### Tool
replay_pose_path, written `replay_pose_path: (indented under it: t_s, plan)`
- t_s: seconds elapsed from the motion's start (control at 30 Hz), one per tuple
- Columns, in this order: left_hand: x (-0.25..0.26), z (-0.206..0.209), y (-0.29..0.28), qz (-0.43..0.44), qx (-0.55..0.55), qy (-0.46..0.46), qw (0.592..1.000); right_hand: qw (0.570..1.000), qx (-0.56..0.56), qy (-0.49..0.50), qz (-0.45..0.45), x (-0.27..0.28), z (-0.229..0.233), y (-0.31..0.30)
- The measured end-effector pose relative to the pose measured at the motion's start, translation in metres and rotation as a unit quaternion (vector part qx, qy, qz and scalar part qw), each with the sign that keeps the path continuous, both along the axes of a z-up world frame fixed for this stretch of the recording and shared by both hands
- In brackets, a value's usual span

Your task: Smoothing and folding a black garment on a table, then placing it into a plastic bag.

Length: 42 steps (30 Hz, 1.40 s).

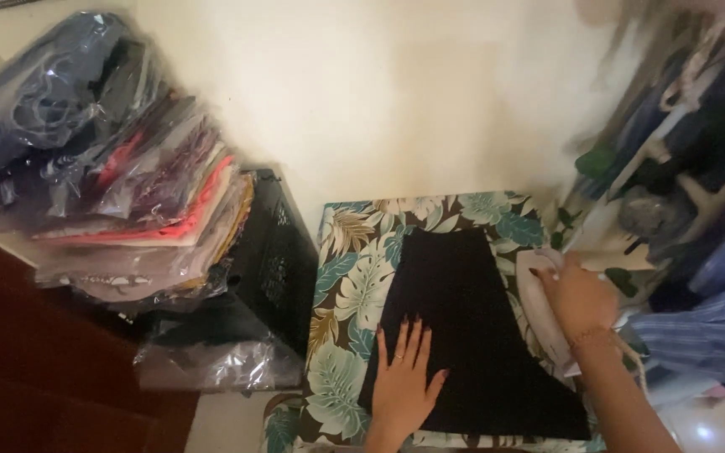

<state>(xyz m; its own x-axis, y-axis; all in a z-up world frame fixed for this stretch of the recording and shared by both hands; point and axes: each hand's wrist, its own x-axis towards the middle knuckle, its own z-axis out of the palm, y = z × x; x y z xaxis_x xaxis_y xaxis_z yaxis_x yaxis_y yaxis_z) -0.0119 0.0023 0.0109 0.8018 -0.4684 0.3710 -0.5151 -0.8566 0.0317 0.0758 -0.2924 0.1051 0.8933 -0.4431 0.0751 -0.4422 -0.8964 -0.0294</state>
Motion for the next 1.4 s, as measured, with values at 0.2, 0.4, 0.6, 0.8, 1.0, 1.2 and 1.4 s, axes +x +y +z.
replay_pose_path:
  t_s: [0.2, 0.4, 0.6, 0.8, 1.0, 1.2, 1.4]
  plan:
    - [-0.006, 0.014, -0.002, -0.005, -0.015, 0.100, 0.995, 0.997, 0.059, -0.040, 0.024, 0.021, -0.010, -0.012]
    - [-0.012, -0.035, -0.006, 0.166, -0.021, -0.186, 0.968, 0.883, -0.055, -0.343, 0.314, -0.046, 0.018, 0.040]
    - [-0.011, -0.015, 0.021, 0.401, -0.220, 0.233, 0.858, 0.952, -0.015, -0.243, 0.188, -0.116, -0.157, 0.035]
    - [-0.014, -0.034, 0.076, 0.225, -0.372, 0.230, 0.871, 0.929, 0.050, -0.343, 0.129, -0.141, -0.195, 0.019]
    - [-0.024, 0.004, 0.094, 0.305, -0.262, 0.436, 0.806, 0.979, 0.118, -0.168, -0.018, -0.175, -0.153, -0.014]
    - [-0.025, 0.020, 0.084, 0.267, -0.278, 0.423, 0.820, 0.833, 0.447, -0.326, -0.019, -0.181, -0.224, -0.032]
    - [-0.020, -0.025, 0.080, 0.209, -0.345, 0.326, 0.855, 0.789, 0.508, -0.332, -0.093, -0.203, -0.189, -0.030]
